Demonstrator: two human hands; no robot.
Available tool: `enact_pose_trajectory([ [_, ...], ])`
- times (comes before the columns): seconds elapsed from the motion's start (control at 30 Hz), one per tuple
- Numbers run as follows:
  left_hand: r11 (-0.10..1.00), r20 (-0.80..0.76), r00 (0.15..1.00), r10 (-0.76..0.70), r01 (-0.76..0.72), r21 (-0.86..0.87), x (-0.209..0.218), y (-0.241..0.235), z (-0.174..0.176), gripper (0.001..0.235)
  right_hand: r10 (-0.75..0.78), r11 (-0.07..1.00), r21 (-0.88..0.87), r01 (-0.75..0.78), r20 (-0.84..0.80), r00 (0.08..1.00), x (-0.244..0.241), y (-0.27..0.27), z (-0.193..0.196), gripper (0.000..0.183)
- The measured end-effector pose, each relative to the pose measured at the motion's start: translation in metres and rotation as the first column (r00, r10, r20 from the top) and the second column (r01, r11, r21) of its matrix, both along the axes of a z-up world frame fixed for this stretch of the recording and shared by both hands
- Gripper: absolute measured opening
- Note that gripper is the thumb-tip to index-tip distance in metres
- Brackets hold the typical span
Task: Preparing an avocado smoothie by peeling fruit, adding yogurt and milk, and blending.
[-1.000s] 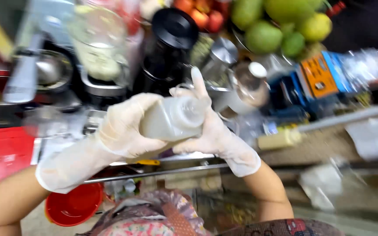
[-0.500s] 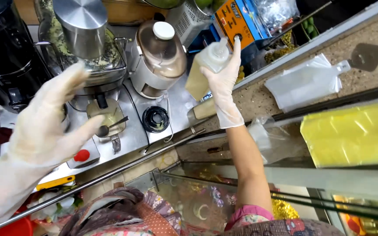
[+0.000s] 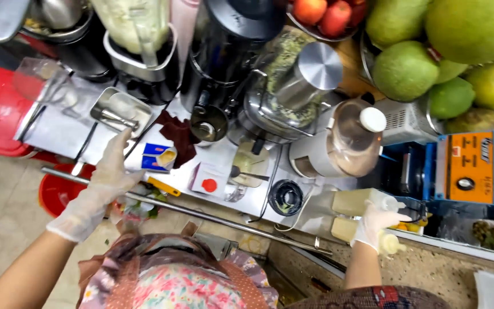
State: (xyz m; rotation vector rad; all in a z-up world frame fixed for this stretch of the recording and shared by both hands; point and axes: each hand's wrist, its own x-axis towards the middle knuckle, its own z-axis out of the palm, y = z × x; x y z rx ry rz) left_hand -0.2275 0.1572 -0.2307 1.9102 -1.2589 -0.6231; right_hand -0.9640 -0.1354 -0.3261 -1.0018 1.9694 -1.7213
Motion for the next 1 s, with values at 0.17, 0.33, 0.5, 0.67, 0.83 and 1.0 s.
enact_pose_trajectory([
  [0.17, 0.956, -0.063, 0.995, -0.071, 0.086, 0.281, 0.018, -0.003, -0.048, 0.118, -0.048, 0.970, 0.111, 0.217, -0.786, 0.617, 0.073, 0.020, 0.062, 0.121],
  [0.33, 0.922, -0.091, 0.966, -0.241, 0.257, 0.290, 0.036, -0.016, -0.102, 0.120, 0.309, 0.922, -0.125, -0.366, -0.330, 0.892, 0.334, 0.165, 0.179, 0.061],
  [0.5, 0.938, -0.230, 0.923, -0.308, 0.335, 0.087, 0.038, -0.031, -0.115, 0.102, 0.960, -0.072, 0.622, -0.779, -0.169, -0.224, 0.515, 0.282, 0.130, 0.043],
  [0.67, 0.944, -0.263, 0.914, -0.310, 0.329, 0.031, 0.041, -0.025, -0.122, 0.093, 0.847, 0.333, 0.722, -0.606, -0.512, -0.144, 0.586, 0.292, -0.033, 0.062],
  [0.83, 0.957, -0.235, 0.928, -0.290, 0.276, -0.092, 0.053, -0.011, -0.103, 0.092, 0.898, 0.413, 0.830, -0.374, -0.439, 0.018, 0.594, 0.291, -0.079, 0.043],
  [1.0, 0.968, -0.246, 0.943, -0.223, 0.185, -0.170, 0.081, 0.003, -0.042, 0.085, 0.944, 0.329, 0.632, -0.702, -0.196, 0.267, 0.552, 0.318, 0.016, 0.039],
])
